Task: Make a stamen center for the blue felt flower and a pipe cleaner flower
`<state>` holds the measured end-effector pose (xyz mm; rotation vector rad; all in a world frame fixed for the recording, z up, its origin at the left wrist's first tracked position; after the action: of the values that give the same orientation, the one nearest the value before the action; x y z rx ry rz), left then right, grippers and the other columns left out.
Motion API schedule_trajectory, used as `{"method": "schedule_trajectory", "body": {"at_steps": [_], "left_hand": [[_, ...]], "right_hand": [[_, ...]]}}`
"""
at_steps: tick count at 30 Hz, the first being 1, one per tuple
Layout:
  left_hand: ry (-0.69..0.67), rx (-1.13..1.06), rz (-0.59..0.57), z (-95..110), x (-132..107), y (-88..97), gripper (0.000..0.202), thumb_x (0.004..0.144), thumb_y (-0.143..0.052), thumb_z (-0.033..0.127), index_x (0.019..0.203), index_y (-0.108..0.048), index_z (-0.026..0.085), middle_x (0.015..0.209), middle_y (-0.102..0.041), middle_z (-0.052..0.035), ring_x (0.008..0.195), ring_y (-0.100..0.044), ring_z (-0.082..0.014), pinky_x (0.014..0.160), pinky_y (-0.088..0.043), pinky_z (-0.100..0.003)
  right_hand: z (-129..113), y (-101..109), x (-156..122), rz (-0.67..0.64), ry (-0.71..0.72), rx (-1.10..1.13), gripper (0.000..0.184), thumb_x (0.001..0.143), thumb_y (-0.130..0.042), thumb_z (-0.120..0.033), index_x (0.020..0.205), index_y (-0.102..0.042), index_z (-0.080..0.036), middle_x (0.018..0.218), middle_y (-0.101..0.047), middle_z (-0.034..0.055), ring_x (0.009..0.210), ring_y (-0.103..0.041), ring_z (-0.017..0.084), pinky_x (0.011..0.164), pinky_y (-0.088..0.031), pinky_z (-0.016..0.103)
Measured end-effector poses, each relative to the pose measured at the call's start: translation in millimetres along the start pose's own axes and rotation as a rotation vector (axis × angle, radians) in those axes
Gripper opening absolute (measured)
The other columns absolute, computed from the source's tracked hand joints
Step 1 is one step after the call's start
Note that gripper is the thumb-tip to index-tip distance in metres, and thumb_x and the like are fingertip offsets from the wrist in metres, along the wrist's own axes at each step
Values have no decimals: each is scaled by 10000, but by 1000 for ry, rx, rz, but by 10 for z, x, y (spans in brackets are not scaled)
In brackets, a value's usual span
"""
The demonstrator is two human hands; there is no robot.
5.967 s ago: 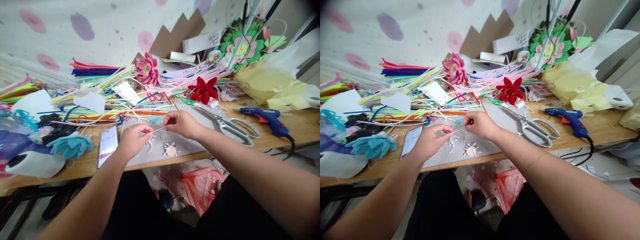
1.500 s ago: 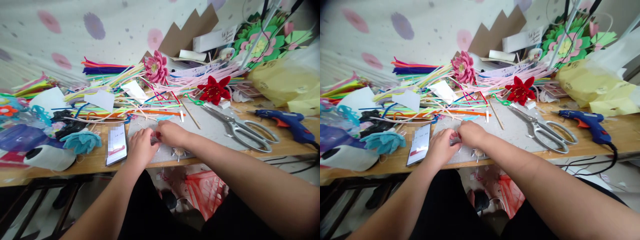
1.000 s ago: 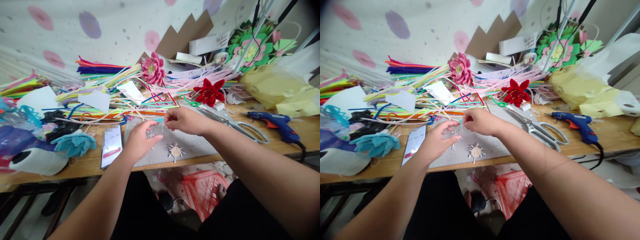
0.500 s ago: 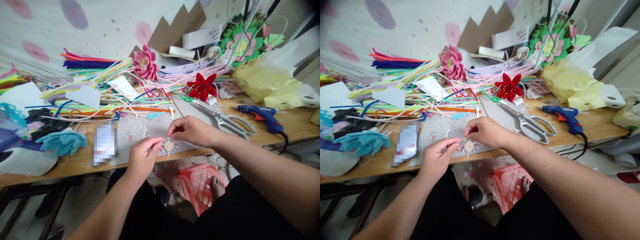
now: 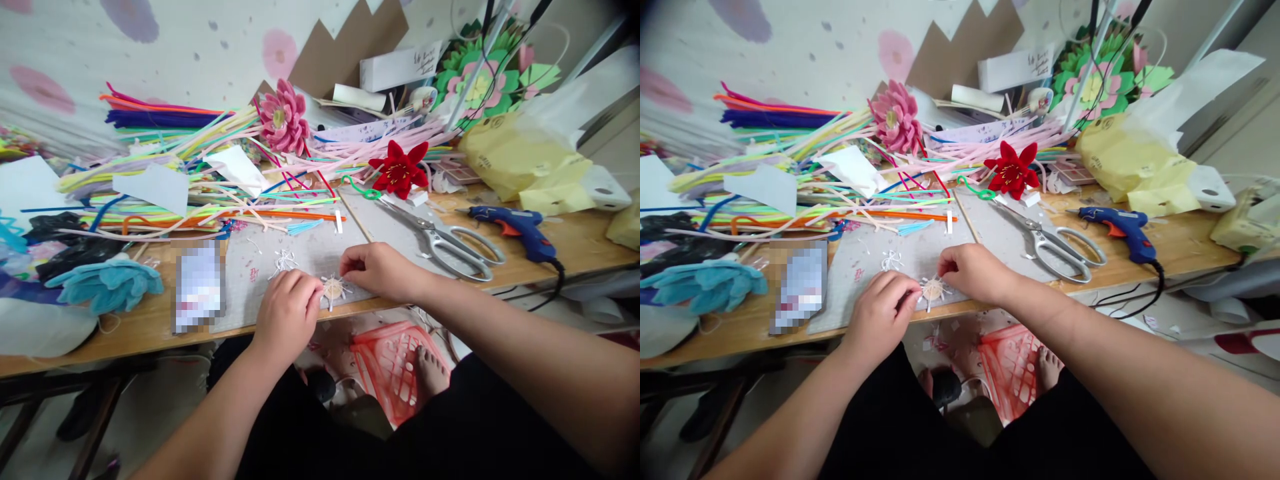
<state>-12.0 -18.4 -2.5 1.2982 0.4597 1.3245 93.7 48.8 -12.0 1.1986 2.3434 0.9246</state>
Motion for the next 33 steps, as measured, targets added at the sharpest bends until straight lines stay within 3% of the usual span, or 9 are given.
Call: {"method": "schedule_trajectory", "body": {"at_steps": [12,24,28,33], "left_hand": [[-18,-37,33,-48,-25,-34,151,828,-511,101,861,-633,184,814,-596,-41,810,-532,-186,731,-451,-334],[-48,15,12,-10,-13,-32,203,809,-502,75,789,-666,193,786,-591,-43,777,-518,-186,692,-455,-332],[-47,-35,57,-21,-43,22,199,810,-504,84,846,-669,188,806,-613,-48,792,-539,-187,716,-463,-340],[18,-121,161,-112,-93,215,170,812,-504,81,884,-640,154,812,-637,-49,792,-566,-174,725,-464,-321]], "right_hand": [[-110,-27,22,13,89,-288,142,698,-485,-75,712,-603,-152,715,-608,22,632,-495,117,597,-341,221],[-102,-98,80,-45,81,-358,150,696,-496,-77,714,-620,-158,745,-624,36,648,-504,129,595,-337,232],[-54,-53,90,-49,75,-236,154,672,-519,-65,702,-640,-156,706,-625,17,630,-521,120,600,-363,227],[181,24,96,-81,-110,157,119,697,-520,-104,739,-623,-147,598,-561,-23,519,-488,96,515,-384,215]]}}
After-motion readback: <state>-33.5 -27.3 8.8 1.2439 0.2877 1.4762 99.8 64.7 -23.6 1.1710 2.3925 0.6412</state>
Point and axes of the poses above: each hand's wrist, its own x-axis towards the middle knuckle, its own y-axis out of the back of the hand, z = x × y, the point moved 9 cm from there along x, towards the middle knuckle
